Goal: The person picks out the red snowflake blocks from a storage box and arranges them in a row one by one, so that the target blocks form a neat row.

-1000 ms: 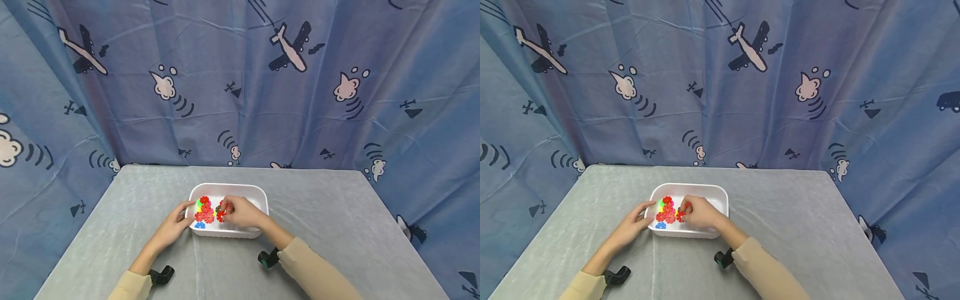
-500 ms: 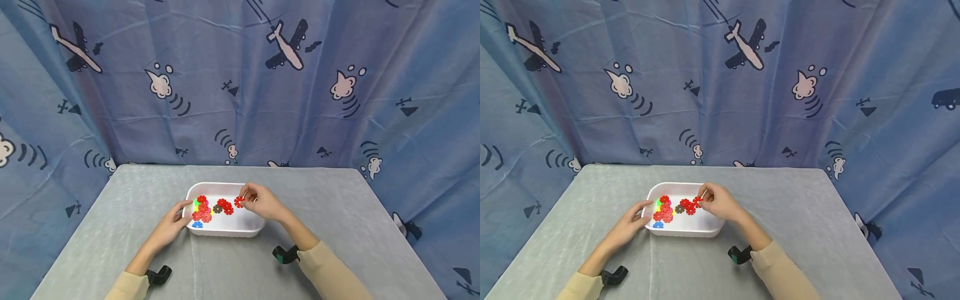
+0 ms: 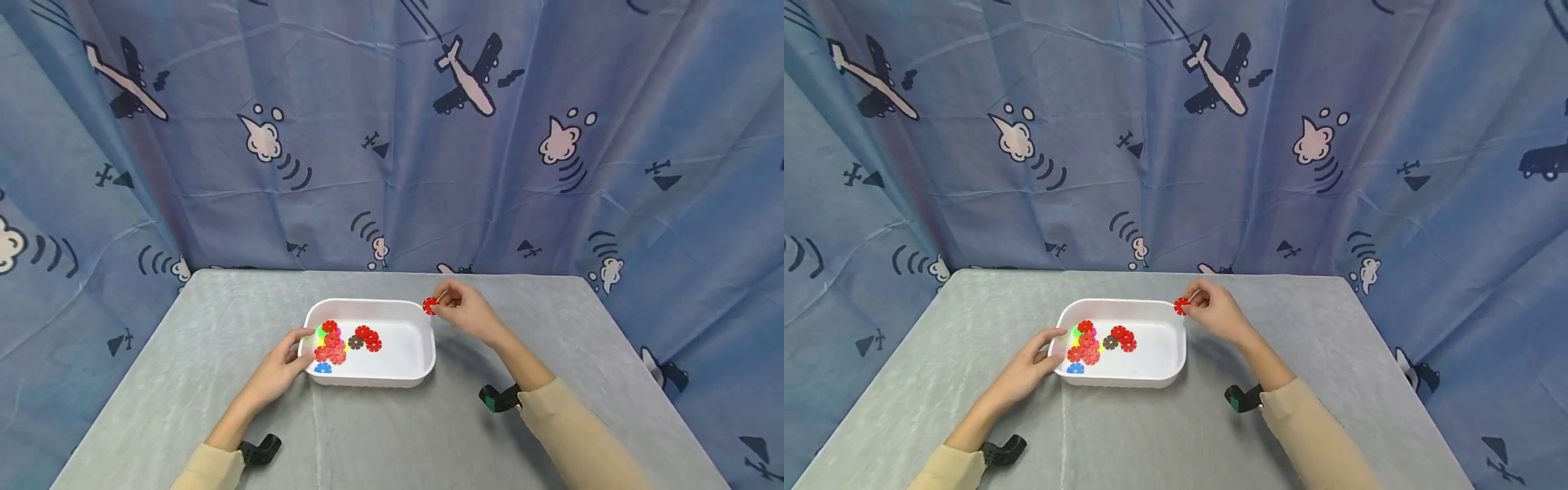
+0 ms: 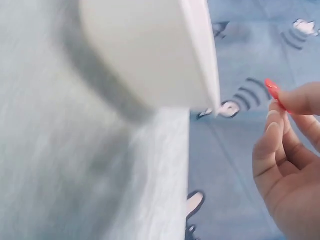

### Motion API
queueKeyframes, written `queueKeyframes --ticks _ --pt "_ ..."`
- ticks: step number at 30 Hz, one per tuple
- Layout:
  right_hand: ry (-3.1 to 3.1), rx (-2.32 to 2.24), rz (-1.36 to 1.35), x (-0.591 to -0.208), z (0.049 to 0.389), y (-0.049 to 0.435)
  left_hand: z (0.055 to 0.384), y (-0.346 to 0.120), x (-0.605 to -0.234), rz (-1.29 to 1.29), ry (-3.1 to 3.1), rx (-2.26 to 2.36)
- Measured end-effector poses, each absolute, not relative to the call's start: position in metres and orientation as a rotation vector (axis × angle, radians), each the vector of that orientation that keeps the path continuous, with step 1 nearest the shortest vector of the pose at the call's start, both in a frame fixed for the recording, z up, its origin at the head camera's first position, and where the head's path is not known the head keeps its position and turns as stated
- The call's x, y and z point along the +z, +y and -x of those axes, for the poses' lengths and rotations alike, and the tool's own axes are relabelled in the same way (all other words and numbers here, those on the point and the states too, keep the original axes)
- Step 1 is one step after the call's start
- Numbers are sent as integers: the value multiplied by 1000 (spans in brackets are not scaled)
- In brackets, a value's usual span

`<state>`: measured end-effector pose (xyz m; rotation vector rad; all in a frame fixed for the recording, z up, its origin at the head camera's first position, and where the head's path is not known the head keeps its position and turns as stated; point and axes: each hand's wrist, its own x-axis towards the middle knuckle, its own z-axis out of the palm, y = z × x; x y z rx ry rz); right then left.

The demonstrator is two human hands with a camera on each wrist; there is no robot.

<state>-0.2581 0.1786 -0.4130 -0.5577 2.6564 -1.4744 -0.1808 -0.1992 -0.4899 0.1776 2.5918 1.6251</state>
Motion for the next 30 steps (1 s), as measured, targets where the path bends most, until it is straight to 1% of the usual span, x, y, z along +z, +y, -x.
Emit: queueKeyframes --ticks 11,19,30 --pt "2720 -1439 432 -449 276 209 181 -200 -491 -199 2571 1644" --pt "2697 -1382 337 -476 285 218 181 -202 -490 -203 2557 1643" --pt "2700 -1294 300 -489 291 220 180 -202 -489 -198 2557 1650"
